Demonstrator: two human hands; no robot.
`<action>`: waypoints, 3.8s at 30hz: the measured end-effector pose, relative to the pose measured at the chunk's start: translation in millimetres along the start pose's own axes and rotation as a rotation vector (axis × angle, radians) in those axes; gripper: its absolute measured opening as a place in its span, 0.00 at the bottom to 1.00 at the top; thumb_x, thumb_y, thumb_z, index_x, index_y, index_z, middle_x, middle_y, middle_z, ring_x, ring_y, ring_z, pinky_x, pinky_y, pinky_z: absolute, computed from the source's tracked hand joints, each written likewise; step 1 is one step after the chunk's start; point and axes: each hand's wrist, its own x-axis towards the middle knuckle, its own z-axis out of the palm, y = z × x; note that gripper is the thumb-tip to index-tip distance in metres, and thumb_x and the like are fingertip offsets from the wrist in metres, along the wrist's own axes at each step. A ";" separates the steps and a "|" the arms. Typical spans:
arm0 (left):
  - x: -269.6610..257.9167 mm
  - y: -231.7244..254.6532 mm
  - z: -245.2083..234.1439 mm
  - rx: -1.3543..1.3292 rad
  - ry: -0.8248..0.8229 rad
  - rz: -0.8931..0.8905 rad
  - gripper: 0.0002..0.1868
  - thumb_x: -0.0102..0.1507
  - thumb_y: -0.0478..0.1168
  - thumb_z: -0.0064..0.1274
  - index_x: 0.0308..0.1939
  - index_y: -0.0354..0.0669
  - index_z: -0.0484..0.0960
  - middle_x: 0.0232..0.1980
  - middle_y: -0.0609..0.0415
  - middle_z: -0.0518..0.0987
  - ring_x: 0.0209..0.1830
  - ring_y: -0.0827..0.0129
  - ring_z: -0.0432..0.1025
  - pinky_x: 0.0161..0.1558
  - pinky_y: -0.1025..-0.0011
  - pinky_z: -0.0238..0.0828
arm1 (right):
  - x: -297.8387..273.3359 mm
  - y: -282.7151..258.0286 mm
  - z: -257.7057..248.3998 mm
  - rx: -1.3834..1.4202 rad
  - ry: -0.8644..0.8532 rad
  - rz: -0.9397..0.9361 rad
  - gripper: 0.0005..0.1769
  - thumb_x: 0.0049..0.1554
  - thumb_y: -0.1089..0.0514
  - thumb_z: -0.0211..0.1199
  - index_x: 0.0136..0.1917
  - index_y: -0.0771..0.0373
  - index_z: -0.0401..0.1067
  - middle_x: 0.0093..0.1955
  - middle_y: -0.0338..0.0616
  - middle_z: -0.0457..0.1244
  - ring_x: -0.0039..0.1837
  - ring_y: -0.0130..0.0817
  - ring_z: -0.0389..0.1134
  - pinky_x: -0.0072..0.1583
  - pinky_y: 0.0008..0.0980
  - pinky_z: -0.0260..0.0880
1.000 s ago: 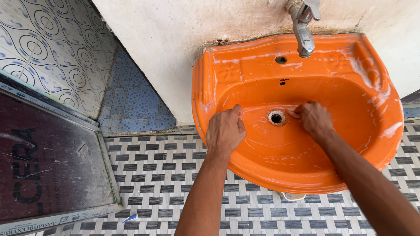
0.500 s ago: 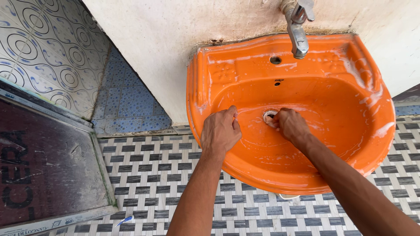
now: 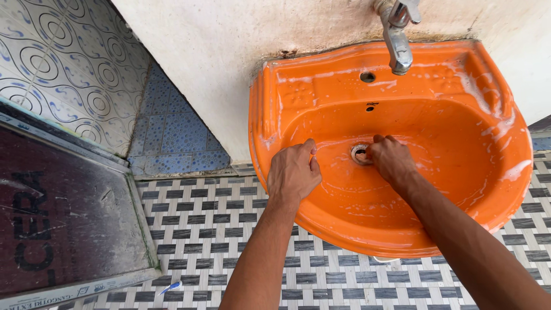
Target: The person scrubs an orange pedestal sink using a white sponge and a cleaning agent from a small container. They wipe the rim, basin, and faucet area repeatedly, occasionally dipping the sponge into the container to reload the cleaning solution.
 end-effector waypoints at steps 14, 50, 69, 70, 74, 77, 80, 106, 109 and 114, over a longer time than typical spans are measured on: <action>-0.6 0.8 0.8 0.045 -0.038 -0.020 0.12 0.60 0.35 0.54 0.47 0.38 0.81 0.36 0.44 0.83 0.38 0.51 0.78 0.46 0.56 0.75 | 7.3 5.4 13.7 0.079 -0.013 0.077 0.06 0.55 0.63 0.65 0.44 0.62 0.82 0.54 0.53 0.68 0.55 0.54 0.72 0.52 0.49 0.76; -1.8 2.2 -7.4 0.021 -0.060 -0.040 0.13 0.59 0.35 0.53 0.48 0.40 0.82 0.28 0.41 0.82 0.31 0.50 0.78 0.41 0.56 0.75 | 1.1 5.8 26.5 0.568 -0.155 0.281 0.08 0.48 0.66 0.71 0.43 0.59 0.83 0.42 0.46 0.75 0.48 0.39 0.77 0.53 0.40 0.77; -1.6 0.3 -3.8 -0.032 -0.034 -0.025 0.10 0.61 0.35 0.52 0.45 0.40 0.82 0.28 0.42 0.82 0.30 0.51 0.79 0.39 0.57 0.76 | 18.7 -12.5 17.2 0.454 0.071 0.289 0.11 0.52 0.63 0.69 0.50 0.64 0.80 0.49 0.61 0.70 0.51 0.59 0.71 0.54 0.51 0.72; -0.1 0.7 -4.3 -0.029 -0.024 -0.018 0.09 0.60 0.36 0.52 0.44 0.40 0.82 0.28 0.42 0.81 0.30 0.51 0.79 0.39 0.57 0.76 | 22.2 -16.0 19.3 0.515 0.034 0.271 0.09 0.54 0.62 0.69 0.50 0.65 0.80 0.47 0.62 0.70 0.50 0.58 0.72 0.54 0.50 0.72; -1.2 0.5 -2.7 -0.006 0.005 -0.007 0.09 0.60 0.37 0.54 0.43 0.40 0.82 0.27 0.41 0.81 0.29 0.49 0.78 0.38 0.54 0.75 | 21.6 -14.3 23.1 0.537 -0.028 0.187 0.11 0.50 0.63 0.71 0.48 0.64 0.80 0.45 0.58 0.71 0.48 0.53 0.74 0.51 0.45 0.76; 0.5 0.2 -5.0 0.004 0.014 0.003 0.10 0.59 0.37 0.55 0.43 0.41 0.82 0.26 0.40 0.80 0.29 0.48 0.77 0.38 0.53 0.74 | 16.8 -10.5 18.7 0.493 -0.092 0.124 0.13 0.44 0.64 0.74 0.45 0.63 0.82 0.46 0.53 0.72 0.49 0.51 0.74 0.53 0.45 0.75; -3.0 3.6 -3.7 -0.002 0.027 0.029 0.09 0.59 0.37 0.55 0.42 0.42 0.83 0.26 0.41 0.80 0.30 0.47 0.77 0.37 0.52 0.74 | 1.9 -6.3 12.3 0.482 -0.169 0.226 0.16 0.42 0.63 0.76 0.46 0.60 0.82 0.47 0.51 0.72 0.51 0.51 0.74 0.54 0.46 0.75; 3.9 0.7 0.7 -0.066 0.118 0.081 0.10 0.61 0.35 0.52 0.47 0.40 0.80 0.33 0.43 0.83 0.32 0.47 0.78 0.38 0.53 0.74 | 58.8 -96.2 45.9 0.646 0.299 -0.033 0.08 0.46 0.62 0.69 0.40 0.66 0.75 0.42 0.58 0.69 0.47 0.55 0.71 0.48 0.46 0.74; 4.1 1.3 1.0 -0.036 0.076 0.039 0.04 0.63 0.36 0.53 0.40 0.40 0.80 0.32 0.42 0.82 0.32 0.47 0.77 0.38 0.52 0.73 | 44.9 -100.2 23.3 0.771 0.197 0.014 0.07 0.51 0.63 0.69 0.43 0.67 0.76 0.44 0.58 0.67 0.49 0.58 0.70 0.48 0.48 0.73; 4.5 2.9 -3.1 -0.020 0.052 0.016 0.06 0.60 0.37 0.54 0.41 0.40 0.80 0.29 0.41 0.81 0.31 0.46 0.77 0.37 0.52 0.73 | 42.6 -75.2 8.9 0.523 0.097 -0.159 0.09 0.49 0.60 0.68 0.45 0.56 0.82 0.44 0.52 0.70 0.49 0.55 0.72 0.51 0.51 0.72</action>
